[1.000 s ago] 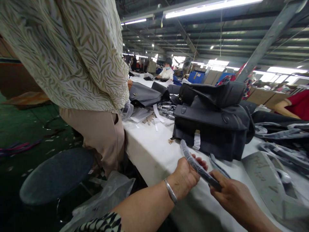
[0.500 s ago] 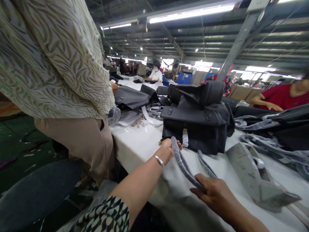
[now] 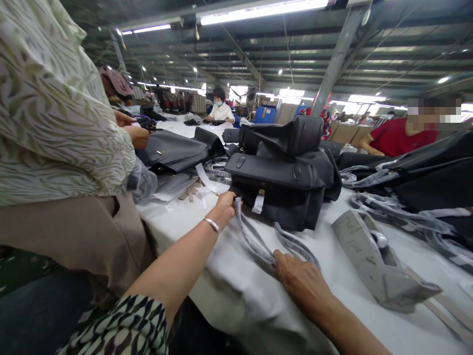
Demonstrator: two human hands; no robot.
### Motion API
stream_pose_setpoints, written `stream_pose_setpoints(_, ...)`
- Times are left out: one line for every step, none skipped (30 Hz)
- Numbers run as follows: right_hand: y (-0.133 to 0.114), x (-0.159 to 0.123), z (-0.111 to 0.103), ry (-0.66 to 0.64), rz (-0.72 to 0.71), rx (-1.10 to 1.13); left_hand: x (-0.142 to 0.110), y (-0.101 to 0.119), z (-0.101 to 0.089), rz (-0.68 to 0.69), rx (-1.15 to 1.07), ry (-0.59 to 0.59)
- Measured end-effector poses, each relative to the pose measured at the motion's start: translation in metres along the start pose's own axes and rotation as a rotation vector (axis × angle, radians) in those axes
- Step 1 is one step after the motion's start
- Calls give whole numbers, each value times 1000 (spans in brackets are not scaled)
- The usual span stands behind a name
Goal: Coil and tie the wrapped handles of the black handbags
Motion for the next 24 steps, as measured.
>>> stream_pose_setpoints(0, 7, 0, 14, 11, 6, 6, 7, 0, 31, 49, 26)
stream_pose_setpoints(-2, 14, 0, 29, 15, 18, 13, 14, -1, 55, 108, 52)
stream_pose_setpoints(-6, 21, 1, 42, 20, 33, 20, 18, -3, 71, 173, 77)
stream_pose_setpoints(-10, 25, 1, 53, 25, 47, 27, 21, -6, 80, 237, 97)
stream_pose_setpoints(-14, 29, 2, 63, 35, 58, 33, 24, -11, 84, 303, 113)
stream_pose_setpoints(-17, 30, 2, 75, 47, 66, 37, 27, -16, 88, 370, 128)
stream_pose_setpoints(-19, 29, 2, 87, 51, 77, 39, 31, -22, 97, 438, 142)
stream_pose_setpoints(-21, 28, 2, 99, 38, 96, 39, 37, -30, 112, 506, 161)
stream_pose_setpoints(-23, 26, 1, 111, 7, 125, 36, 44, -39, 133, 572, 184)
stream_pose_setpoints(-25, 23, 0, 124, -31, 159, 30, 52, -48, 157, 633, 209)
stream_pose_setpoints(-26, 21, -2, 134, -69, 195, 21, 59, -58, 174, 680, 233)
stream_pose_setpoints(-27, 20, -4, 144, -102, 227, 9, 67, -66, 216, 741, 256)
stream_pose_setpoints(-29, 19, -6, 153, -124, 252, -7, 74, -72, 284, 818, 277)
stream_pose_setpoints(-30, 19, -8, 161, -139, 268, -25, 80, -74, 388, 916, 284)
stream_pose_setpoints(-33, 19, -10, 163, -152, 279, -49, 84, -67, 589, 1094, 273)
stream_pose_setpoints(-37, 20, -13, 162, -165, 292, -74, 79, -55, 799, 1271, 228)
stream_pose_setpoints(-40, 22, -16, 162, -179, 308, -99, 63, -42, 970, 1415, 115)
stream_pose_setpoints(-44, 23, -19, 160, -197, 339, -120, 39, -31, 1087, 1516, -57)
stream_pose_setpoints(-47, 22, -23, 158, -229, 387, -139, 11, -22, 1152, 1586, -266)
stream_pose_setpoints(-49, 21, -29, 166, -269, 450, -154, -19, -18, 1167, 1653, -474)
stream_pose_setpoints(-47, 18, -35, 190, -300, 517, -164, -43, -18, 1153, 1704, -603)
stream_pose_setpoints(-40, 13, -42, 235, -308, 575, -170, -62, -19, 1141, 1754, -666)
stream_pose_setpoints(-28, 8, -47, 293, -275, 613, -173, -76, -22, 1136, 1807, -694)
stream_pose_setpoints(-10, 3, -50, 357, -201, 628, -173, -85, -25, 1147, 1855, -691)
Point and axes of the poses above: each hand's wrist, its own x-axis towards the middle knuckle, its own z-axis out of the palm, y = z × x, the point moved 8 cm from there along x, towards the middle knuckle, and after that the axes turned 7 degrees about -z, right-handed, at the moved point
